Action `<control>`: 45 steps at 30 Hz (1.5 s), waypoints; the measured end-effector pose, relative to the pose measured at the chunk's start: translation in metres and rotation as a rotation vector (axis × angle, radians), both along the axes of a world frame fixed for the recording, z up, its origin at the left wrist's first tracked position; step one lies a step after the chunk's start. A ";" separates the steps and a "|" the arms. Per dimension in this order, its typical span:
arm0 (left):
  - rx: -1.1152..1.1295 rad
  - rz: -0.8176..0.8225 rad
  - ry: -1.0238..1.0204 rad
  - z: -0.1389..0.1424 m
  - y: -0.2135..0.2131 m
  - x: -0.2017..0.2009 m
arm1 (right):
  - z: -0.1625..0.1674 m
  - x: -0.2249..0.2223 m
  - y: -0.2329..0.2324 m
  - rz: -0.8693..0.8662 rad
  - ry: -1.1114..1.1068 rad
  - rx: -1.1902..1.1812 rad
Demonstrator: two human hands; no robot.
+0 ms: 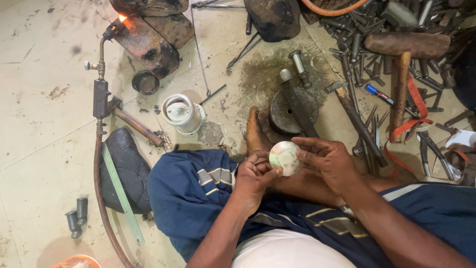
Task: The person sits on the floor and repeatedly hammers a small, round metal object on an anvil to shape it. They frequently pause to rotate and inspect the object by hand before resuming hammering.
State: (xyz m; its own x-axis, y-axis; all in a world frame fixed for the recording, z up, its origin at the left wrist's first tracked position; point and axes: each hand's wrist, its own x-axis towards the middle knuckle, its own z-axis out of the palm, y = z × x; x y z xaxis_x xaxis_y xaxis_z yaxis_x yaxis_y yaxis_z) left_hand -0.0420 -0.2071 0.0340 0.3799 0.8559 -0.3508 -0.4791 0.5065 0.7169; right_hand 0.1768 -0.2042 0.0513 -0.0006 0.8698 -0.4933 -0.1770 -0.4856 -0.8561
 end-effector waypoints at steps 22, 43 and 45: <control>0.069 0.007 0.233 -0.006 -0.015 0.028 | -0.010 -0.008 -0.011 0.035 -0.038 0.238; 0.052 0.121 0.175 0.005 -0.012 0.011 | 0.007 -0.001 -0.002 0.124 -0.104 0.164; 0.020 0.091 0.190 0.007 -0.011 0.010 | 0.008 0.000 -0.002 0.105 -0.109 0.136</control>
State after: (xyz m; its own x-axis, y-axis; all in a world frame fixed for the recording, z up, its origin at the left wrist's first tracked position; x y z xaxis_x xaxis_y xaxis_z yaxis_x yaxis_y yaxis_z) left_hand -0.0324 -0.2185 0.0413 0.2290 0.8913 -0.3914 -0.3779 0.4519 0.8081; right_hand 0.1768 -0.2060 0.0591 -0.0473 0.9264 -0.3737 -0.0339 -0.3754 -0.9263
